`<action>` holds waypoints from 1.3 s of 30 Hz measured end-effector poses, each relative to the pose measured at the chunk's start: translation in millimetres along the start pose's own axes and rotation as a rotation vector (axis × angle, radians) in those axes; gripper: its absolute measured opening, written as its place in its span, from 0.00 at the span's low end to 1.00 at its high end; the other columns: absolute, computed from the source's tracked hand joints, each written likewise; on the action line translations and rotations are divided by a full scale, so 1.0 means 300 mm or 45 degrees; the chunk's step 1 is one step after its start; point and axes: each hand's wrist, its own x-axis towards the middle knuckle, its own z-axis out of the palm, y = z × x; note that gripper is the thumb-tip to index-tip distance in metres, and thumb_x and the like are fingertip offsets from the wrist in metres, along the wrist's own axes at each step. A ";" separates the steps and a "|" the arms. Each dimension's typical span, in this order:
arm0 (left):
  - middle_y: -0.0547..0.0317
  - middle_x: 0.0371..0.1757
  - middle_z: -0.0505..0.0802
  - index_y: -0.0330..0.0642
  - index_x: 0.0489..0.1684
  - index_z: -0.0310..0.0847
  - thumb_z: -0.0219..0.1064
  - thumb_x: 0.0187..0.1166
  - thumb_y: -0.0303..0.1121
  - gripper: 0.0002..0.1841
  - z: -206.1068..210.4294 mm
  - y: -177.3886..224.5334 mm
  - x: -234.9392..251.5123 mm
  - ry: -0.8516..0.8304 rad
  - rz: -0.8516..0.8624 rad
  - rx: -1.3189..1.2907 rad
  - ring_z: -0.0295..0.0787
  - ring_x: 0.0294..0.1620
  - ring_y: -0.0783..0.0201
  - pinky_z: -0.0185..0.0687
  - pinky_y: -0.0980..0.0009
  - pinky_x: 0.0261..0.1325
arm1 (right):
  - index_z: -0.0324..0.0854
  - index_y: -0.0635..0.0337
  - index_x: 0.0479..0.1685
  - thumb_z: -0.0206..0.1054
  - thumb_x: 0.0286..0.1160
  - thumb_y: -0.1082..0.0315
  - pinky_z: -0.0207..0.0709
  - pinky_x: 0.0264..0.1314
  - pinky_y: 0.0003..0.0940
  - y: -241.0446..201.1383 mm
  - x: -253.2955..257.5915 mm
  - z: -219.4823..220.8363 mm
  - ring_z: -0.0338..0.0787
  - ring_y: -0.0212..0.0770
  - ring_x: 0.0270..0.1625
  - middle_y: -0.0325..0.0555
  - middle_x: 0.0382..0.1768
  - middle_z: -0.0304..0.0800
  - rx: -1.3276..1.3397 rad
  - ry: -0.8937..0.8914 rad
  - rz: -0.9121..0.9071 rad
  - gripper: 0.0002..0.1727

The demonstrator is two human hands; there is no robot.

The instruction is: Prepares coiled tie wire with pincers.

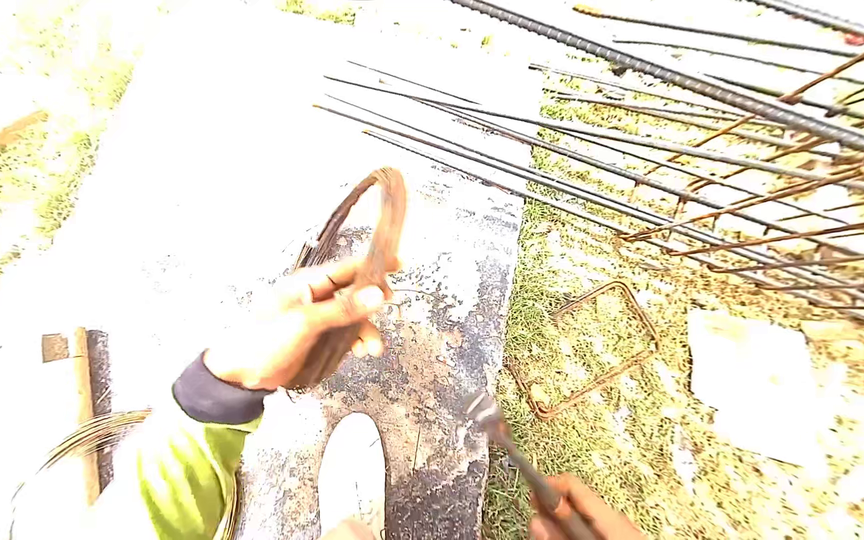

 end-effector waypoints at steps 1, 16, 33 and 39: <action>0.49 0.56 0.89 0.42 0.78 0.73 0.53 0.89 0.30 0.20 -0.020 0.028 -0.003 0.029 0.058 -0.012 0.91 0.34 0.64 0.93 0.71 0.35 | 0.79 0.68 0.61 0.70 0.78 0.56 0.83 0.35 0.48 0.003 0.030 -0.030 0.87 0.45 0.33 0.53 0.36 0.88 -0.147 0.126 0.032 0.24; 0.61 0.42 0.88 0.43 0.65 0.78 0.41 0.95 0.40 0.20 -0.303 0.178 -0.046 0.496 0.572 -0.585 0.86 0.30 0.73 0.86 0.80 0.34 | 0.89 0.55 0.44 0.63 0.72 0.59 0.88 0.39 0.49 0.129 0.392 0.166 0.94 0.49 0.41 0.48 0.40 0.92 -0.944 0.461 -0.449 0.13; 0.57 0.49 0.95 0.54 0.83 0.67 0.59 0.86 0.56 0.29 -0.290 -0.288 -0.008 0.878 0.879 -0.167 0.95 0.50 0.56 0.89 0.53 0.64 | 0.94 0.42 0.40 0.63 0.80 0.53 0.86 0.31 0.44 0.222 0.493 0.311 0.94 0.46 0.38 0.42 0.39 0.92 -1.188 0.422 -0.550 0.13; 0.76 0.07 0.64 0.58 0.20 0.69 0.34 0.95 0.49 0.28 -0.360 -0.149 -0.064 1.182 1.059 -0.771 0.65 0.10 0.73 0.78 0.71 0.29 | 0.89 0.56 0.43 0.59 0.81 0.55 0.84 0.56 0.53 0.051 0.352 0.232 0.91 0.57 0.57 0.53 0.51 0.91 -1.096 -0.051 -0.333 0.17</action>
